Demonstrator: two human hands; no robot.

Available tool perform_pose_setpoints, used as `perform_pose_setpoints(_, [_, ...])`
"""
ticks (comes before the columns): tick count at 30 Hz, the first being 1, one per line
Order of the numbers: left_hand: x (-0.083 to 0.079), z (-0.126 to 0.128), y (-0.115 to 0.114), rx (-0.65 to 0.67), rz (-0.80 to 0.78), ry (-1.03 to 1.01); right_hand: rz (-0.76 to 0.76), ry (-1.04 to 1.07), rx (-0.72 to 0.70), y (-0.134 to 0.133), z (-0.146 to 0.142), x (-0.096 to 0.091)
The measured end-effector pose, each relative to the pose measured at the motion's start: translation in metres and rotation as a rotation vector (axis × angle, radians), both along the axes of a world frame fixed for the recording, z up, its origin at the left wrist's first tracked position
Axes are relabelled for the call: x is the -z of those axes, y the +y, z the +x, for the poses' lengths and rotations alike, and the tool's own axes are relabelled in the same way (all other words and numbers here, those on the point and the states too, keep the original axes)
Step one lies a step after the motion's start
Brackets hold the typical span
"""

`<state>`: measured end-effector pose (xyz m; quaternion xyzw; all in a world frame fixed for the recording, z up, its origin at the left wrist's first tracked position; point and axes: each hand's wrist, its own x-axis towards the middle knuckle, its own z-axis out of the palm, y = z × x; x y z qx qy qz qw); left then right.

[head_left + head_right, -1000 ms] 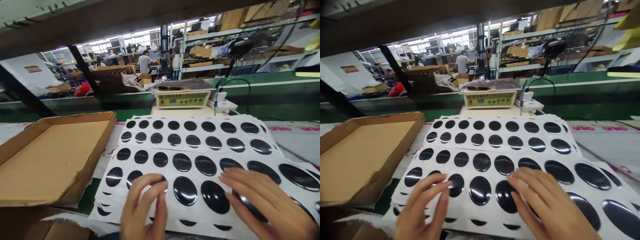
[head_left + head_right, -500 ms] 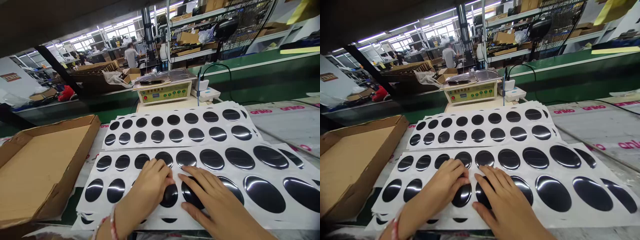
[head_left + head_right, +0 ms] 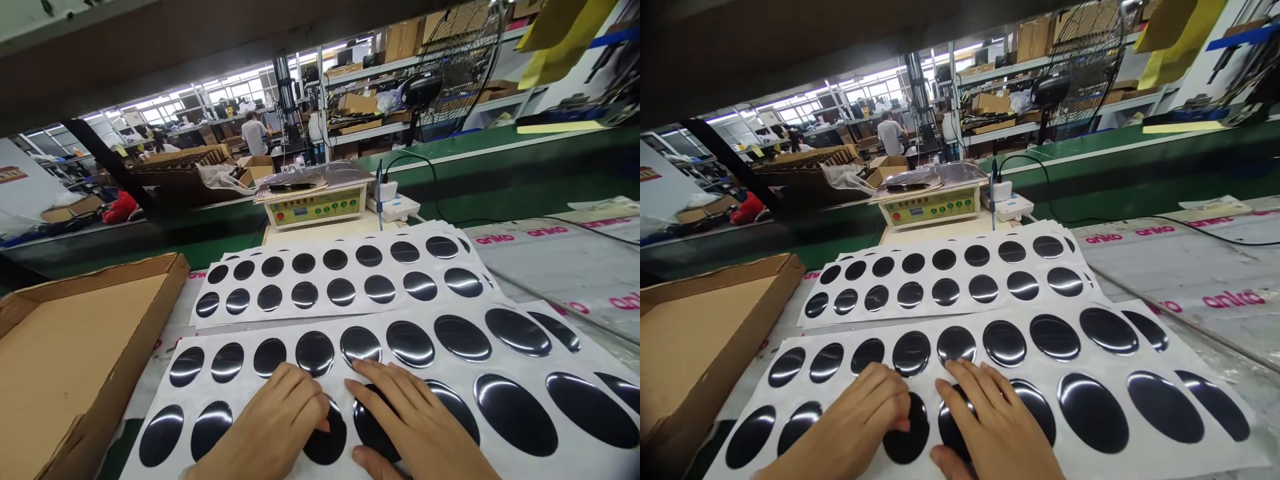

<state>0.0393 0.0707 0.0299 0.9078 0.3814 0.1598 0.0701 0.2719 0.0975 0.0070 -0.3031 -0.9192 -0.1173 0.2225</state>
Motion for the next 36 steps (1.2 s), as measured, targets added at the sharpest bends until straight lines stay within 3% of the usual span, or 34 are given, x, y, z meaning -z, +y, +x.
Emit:
perform_pose_setpoints(5, [-0.017,-0.041,-0.021,-0.102,-0.47,-0.328,0.032,-0.046,0.008,0.001,0.002,0.002])
perform_pose_setpoints(7, [-0.03,-0.06,-0.029,-0.108,-0.546,-0.51,0.024,-0.047,0.01,0.0,0.002,0.001])
perform_pose_setpoints(10, [-0.056,-0.068,-0.022,-0.233,-0.503,-0.689,-0.004,-0.031,0.002,-0.001,0.001,-0.003])
perform_pose_setpoints(12, [-0.066,-0.055,-0.002,-0.371,-0.414,-0.566,-0.04,0.001,-0.013,-0.001,0.001,-0.007])
perform_pose_setpoints(14, [-0.066,-0.034,0.024,-0.426,-0.321,-0.339,-0.108,0.067,-0.009,0.001,-0.001,-0.009])
perform_pose_setpoints(17, [-0.048,-0.009,0.061,-0.241,-0.245,-0.127,-0.225,0.19,0.033,0.007,-0.007,-0.005])
perform_pose_setpoints(21, [-0.026,-0.003,0.086,-0.073,-0.269,0.012,-0.224,0.248,0.057,0.016,-0.014,0.009])
perform_pose_setpoints(24, [-0.026,-0.005,0.097,-0.019,-0.31,0.068,-0.232,0.254,0.072,0.016,-0.018,0.016])
perform_pose_setpoints(30, [-0.042,0.007,0.116,0.139,-0.346,0.251,-0.288,0.267,0.096,0.012,-0.021,0.012])
perform_pose_setpoints(36, [-0.033,-0.003,0.087,0.083,-0.096,0.362,-0.303,0.284,0.115,0.012,-0.021,0.013])
